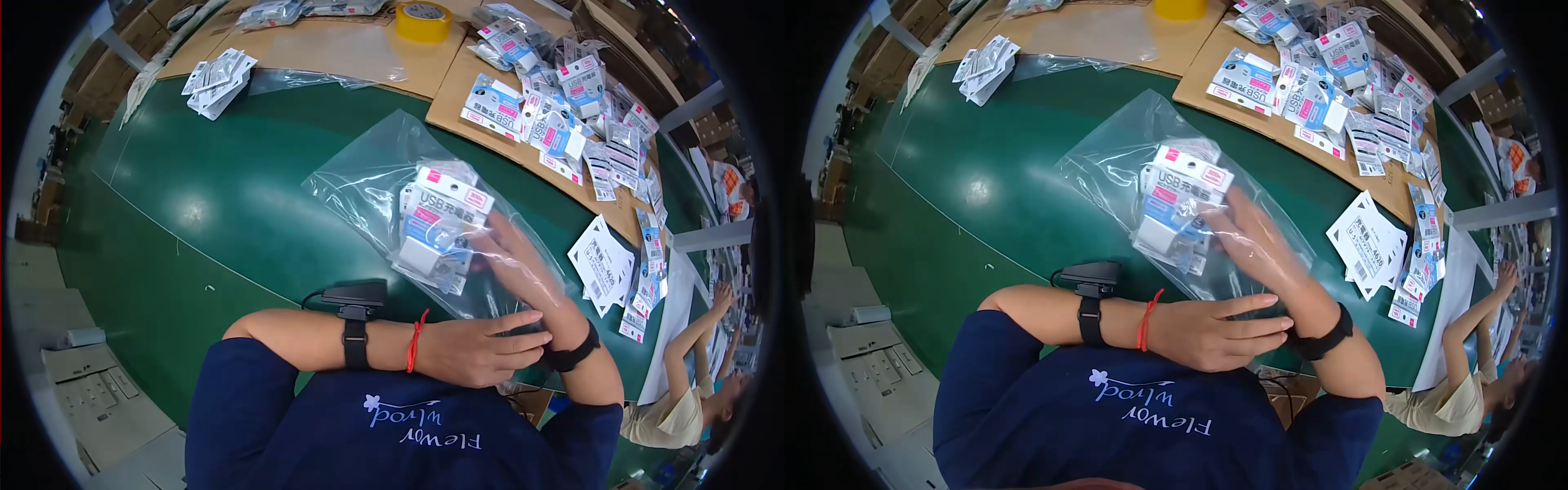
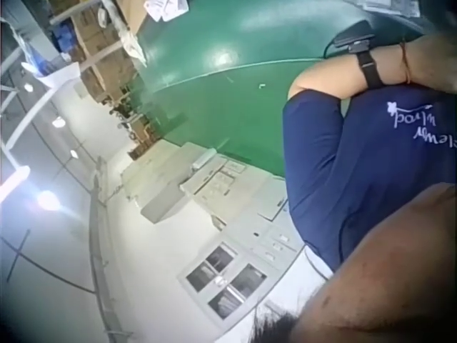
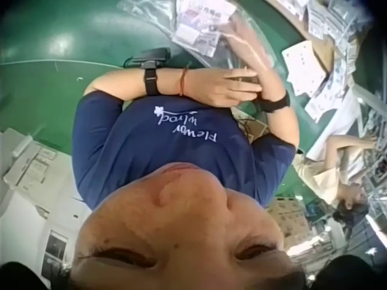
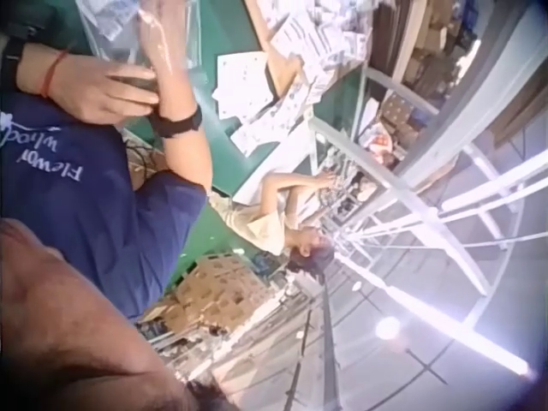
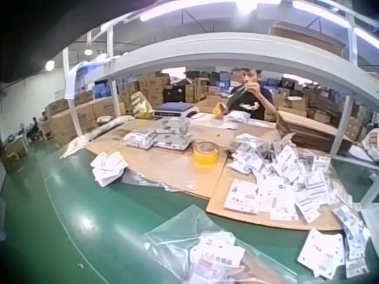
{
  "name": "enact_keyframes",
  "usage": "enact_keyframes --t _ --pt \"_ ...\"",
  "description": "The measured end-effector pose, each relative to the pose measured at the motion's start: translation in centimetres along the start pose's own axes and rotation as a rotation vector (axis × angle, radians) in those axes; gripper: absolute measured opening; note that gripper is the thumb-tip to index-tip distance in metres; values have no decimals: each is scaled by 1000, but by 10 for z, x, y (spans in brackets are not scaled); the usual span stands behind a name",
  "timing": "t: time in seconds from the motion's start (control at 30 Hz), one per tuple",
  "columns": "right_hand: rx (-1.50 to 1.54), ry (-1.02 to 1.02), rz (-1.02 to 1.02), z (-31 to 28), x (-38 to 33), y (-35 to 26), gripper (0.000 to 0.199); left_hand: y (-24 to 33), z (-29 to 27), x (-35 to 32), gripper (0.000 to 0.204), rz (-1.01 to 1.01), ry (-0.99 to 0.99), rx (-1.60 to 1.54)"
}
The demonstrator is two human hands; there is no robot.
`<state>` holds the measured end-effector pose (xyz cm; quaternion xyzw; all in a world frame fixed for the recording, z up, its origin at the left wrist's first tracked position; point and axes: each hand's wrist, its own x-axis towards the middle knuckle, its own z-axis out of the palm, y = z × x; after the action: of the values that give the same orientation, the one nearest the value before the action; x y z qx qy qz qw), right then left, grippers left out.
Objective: The person packs USB chargers and a label into a plastic bag by hand, seals it, and repeats the process for a second bag.
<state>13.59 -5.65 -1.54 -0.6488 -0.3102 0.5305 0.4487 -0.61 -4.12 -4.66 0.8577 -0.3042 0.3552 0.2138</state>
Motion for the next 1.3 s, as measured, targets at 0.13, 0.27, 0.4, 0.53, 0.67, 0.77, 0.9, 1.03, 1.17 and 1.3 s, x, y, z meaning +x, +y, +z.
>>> enact_keyframes --t 0.13,0.27,0.4,0.53,0.67,0.77,0.9,1.03,1.17,1.3 --pt "51 -14 36 11 0 9 60 4 5 -1 17 21 -16 -92" --pt "342 21 -35 48 22 8 66 16 16 4 19 126 18 -146" --pt "385 -25 -103 78 52 9 69 21 21 14 19 253 -5 -129" --pt "173 -39 -77 61 46 4 71 3 -24 20 34 199 44 -120" --pt "-965 244 -811 18 19 22 53 -44 -89 -13 54 -579 11 81" --pt "-683 22 -330 -4 -22 20 35 -67 -83 -48 68 -881 -297 497" --pt "-402 -63 -10 -33 -63 33 18 -69 -83 -57 72 -881 -473 563" --pt "-402 -14 132 -65 -111 41 18 -76 -85 -58 72 -822 -528 601" --pt "-581 225 16 -106 -156 51 19 -56 -69 -33 70 -742 -522 509" --pt "-1417 1340 -521 -171 -157 60 34 -32 -42 -2 67 -562 -627 189"
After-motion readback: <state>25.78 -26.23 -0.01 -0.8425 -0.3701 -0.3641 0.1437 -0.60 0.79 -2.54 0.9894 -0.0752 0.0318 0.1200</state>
